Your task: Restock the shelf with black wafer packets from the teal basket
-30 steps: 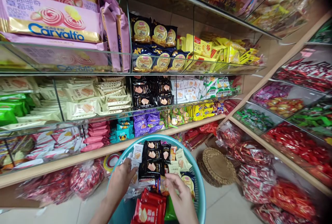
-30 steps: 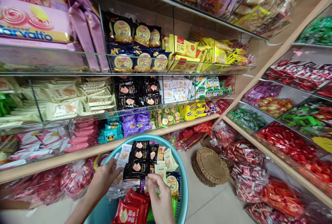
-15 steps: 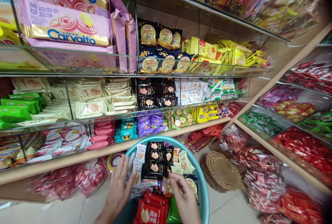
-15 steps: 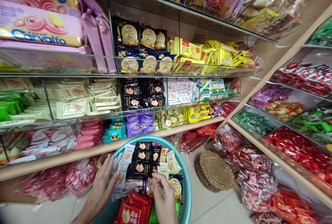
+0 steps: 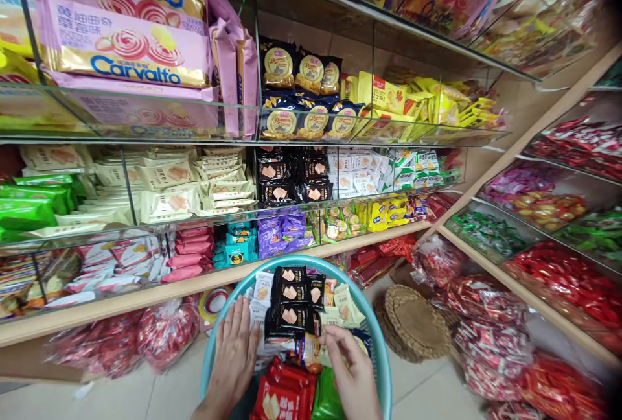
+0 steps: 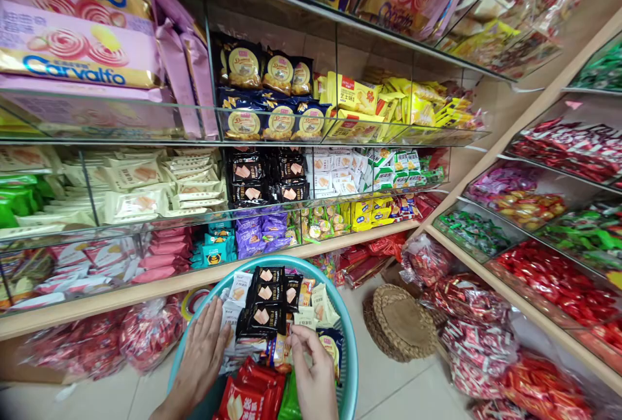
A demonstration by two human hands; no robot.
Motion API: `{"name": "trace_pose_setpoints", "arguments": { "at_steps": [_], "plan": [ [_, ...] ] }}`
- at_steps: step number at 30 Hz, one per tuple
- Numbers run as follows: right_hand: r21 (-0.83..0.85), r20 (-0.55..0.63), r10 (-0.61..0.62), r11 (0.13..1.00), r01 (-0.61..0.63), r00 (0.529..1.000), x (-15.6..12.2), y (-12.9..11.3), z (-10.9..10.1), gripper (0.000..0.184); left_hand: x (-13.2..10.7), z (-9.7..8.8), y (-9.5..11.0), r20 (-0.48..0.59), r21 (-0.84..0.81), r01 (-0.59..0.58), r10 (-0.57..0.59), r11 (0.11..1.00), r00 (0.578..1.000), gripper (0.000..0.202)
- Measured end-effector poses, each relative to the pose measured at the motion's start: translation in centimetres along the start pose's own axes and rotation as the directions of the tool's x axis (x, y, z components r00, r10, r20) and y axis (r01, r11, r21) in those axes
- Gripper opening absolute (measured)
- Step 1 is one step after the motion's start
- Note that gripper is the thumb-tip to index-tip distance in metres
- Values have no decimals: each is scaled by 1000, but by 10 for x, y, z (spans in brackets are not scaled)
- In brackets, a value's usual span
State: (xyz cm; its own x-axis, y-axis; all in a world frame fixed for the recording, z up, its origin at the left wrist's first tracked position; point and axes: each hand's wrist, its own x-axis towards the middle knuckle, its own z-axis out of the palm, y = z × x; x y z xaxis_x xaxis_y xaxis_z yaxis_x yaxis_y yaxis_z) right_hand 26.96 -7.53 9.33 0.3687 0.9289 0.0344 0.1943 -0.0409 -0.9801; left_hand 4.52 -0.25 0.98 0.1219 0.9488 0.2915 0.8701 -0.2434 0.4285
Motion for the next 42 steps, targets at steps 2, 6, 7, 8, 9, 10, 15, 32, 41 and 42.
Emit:
{"name": "trace_pose_setpoints", "arguments": {
  "at_steps": [2,6,7,8,9,10,15,32,41,42],
  "plan": [
    [-14,-3,14,1000,-14,1000,0,-4,0,39,1,-3,4,5,33,10,-11,999,1000,59],
    [-34,-11,27,999,-27,1000,1,-7,-1,41,2,-8,13,21,97,33,-35,995,999,58],
    [-35,-12,26,999,-27,1000,1,-7,-1,41,2,-9,14,24,112,39,-42,993,999,58],
    [-35,-12,24,999,-25,1000,1,-6,-1,40,2,-10,16,29,125,43,-47,991,998,58],
    [-33,-13,23,999,-23,1000,1,-4,-1,39,2,-12,17,35,136,45,-50,990,998,59],
    [-31,-16,21,999,-21,1000,1,-2,-1,38,3,-13,18,44,145,47,-54,988,998,59],
    [-12,-28,22,1000,-23,999,-2,10,0,36,4,-18,22,86,149,61,-74,987,993,60],
    [-553,28,-99,827,98,995,113,19,15,47,9,-25,13,161,-14,168,-164,986,973,67],
    [-495,15,-56,867,56,998,123,19,23,42,14,-26,12,136,-84,174,-162,981,977,63],
    [-485,20,-68,872,69,997,122,19,23,40,17,-26,12,121,-87,159,-148,983,982,63]
  ]
}}
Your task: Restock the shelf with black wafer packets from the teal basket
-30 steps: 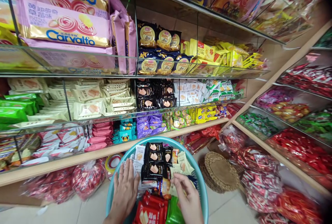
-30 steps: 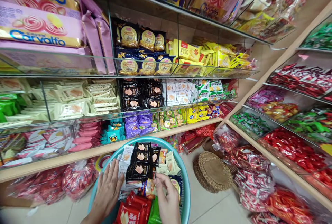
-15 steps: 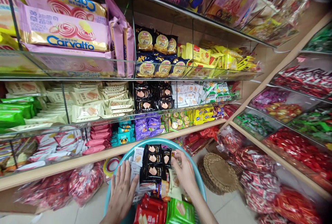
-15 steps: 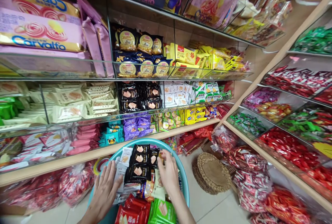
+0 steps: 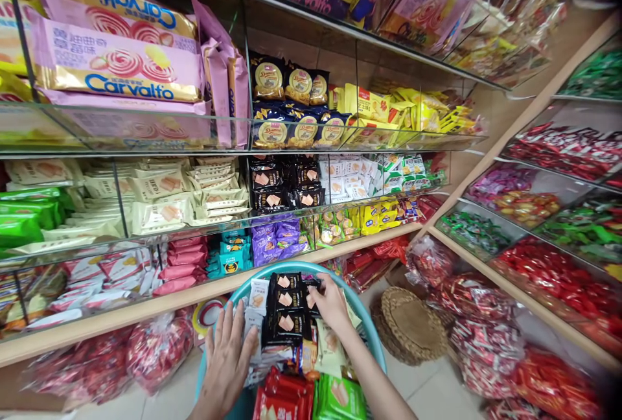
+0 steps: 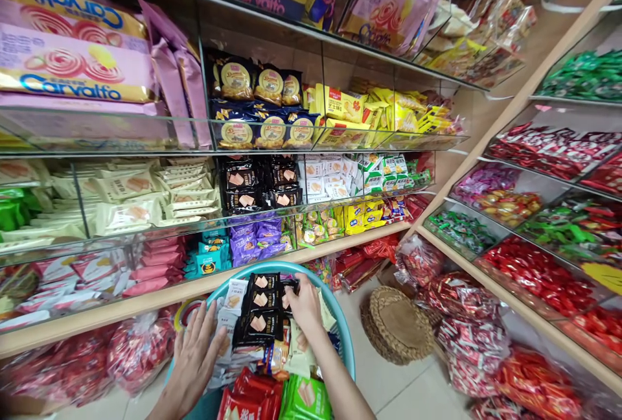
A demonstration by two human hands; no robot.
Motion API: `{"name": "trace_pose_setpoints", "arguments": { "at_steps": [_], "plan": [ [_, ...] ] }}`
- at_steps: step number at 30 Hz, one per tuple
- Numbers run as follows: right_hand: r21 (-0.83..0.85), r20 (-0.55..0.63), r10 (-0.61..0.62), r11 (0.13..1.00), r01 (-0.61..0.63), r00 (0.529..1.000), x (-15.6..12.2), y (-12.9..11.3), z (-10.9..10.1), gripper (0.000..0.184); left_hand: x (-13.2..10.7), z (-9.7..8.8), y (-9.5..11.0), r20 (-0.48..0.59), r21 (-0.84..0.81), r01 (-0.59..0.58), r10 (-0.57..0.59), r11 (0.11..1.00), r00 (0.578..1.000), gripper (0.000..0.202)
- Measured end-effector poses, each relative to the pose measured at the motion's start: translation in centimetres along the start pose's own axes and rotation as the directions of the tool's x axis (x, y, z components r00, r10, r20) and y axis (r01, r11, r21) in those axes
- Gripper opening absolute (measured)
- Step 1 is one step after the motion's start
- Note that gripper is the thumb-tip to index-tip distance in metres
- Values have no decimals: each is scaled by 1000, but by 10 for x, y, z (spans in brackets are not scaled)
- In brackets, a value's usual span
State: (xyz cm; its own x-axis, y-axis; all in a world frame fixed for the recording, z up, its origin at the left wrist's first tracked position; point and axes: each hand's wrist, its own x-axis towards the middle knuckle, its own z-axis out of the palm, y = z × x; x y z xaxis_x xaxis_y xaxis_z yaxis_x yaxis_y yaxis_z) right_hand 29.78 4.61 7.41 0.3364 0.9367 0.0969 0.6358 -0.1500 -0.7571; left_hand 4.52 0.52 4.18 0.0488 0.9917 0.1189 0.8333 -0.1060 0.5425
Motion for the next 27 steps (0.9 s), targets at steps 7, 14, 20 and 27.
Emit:
{"name": "trace_pose_setpoints", "arguments": {
  "at_steps": [7,14,20,27],
  "plan": [
    [85,-14,-71,994,72,997,4,1,-6,36,16,-10,7,-20,2,-53,53,999,998,64],
    [108,-117,-58,992,71,991,24,13,-35,41,14,-11,1,-15,-9,2,-2,1000,1000,63],
    [115,-62,-52,992,59,997,23,14,-28,33,14,-8,-8,16,-10,21,-21,1000,1000,63],
    [90,29,-38,995,35,999,16,9,-2,28,19,-16,-4,-13,-45,65,-66,997,998,66]
  ]
}}
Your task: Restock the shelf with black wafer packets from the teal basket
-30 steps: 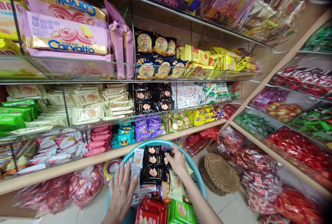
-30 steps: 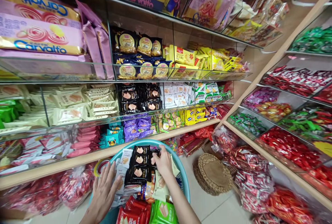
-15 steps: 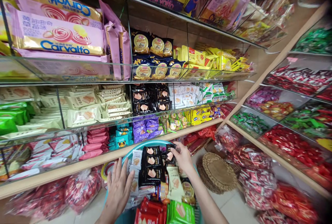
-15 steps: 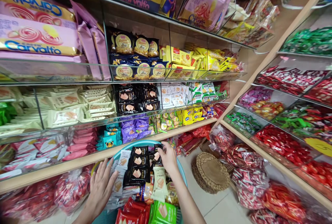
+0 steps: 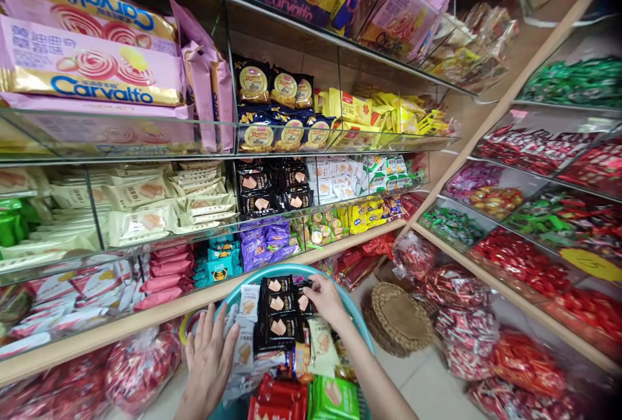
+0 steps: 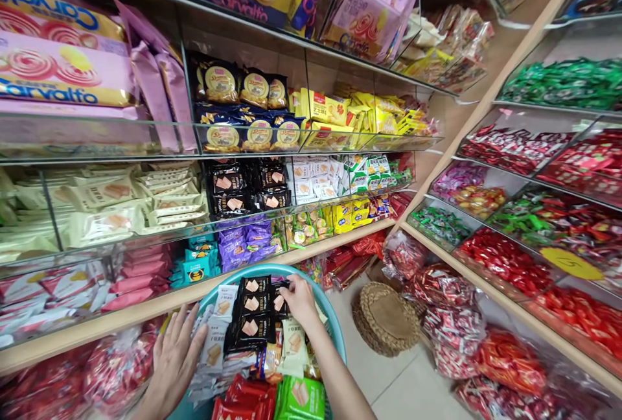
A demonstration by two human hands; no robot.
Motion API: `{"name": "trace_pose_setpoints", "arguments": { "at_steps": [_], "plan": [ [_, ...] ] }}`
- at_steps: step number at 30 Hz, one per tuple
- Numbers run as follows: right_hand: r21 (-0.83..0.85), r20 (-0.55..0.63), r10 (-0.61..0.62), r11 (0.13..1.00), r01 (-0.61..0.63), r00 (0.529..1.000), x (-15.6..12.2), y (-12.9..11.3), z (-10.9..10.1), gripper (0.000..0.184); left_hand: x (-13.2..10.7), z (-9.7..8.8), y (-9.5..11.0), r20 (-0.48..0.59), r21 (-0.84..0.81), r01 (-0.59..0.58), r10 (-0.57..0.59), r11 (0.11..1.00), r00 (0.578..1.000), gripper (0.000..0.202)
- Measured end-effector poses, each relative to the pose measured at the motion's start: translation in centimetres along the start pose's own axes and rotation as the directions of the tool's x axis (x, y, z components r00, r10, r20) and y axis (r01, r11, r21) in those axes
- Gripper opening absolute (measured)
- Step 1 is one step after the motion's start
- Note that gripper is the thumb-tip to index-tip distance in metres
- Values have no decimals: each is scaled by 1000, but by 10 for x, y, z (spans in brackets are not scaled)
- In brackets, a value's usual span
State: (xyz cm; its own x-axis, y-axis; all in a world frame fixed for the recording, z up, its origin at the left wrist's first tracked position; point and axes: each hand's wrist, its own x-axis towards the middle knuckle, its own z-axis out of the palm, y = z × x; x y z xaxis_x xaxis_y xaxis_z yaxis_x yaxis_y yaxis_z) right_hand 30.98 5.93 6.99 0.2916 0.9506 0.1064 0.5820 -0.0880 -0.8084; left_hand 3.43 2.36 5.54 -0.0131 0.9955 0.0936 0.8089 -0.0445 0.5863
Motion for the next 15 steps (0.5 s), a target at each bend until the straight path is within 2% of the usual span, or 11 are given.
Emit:
{"name": "trace_pose_setpoints", "arguments": {
  "at_steps": [6,11,15],
  "plan": [
    [-62,-34,-9,998,7,999,-13,-12,3,32,6,-3,-1,-11,-70,5,-6,998,1000,67],
    [-113,-110,6,993,-19,994,-30,-20,-20,42,20,-3,-25,-7,-195,104,-108,975,994,72],
    [-92,-295,18,995,-47,955,-57,-4,-52,44,36,-6,-50,174,-368,264,-213,891,961,75]
  ]
}}
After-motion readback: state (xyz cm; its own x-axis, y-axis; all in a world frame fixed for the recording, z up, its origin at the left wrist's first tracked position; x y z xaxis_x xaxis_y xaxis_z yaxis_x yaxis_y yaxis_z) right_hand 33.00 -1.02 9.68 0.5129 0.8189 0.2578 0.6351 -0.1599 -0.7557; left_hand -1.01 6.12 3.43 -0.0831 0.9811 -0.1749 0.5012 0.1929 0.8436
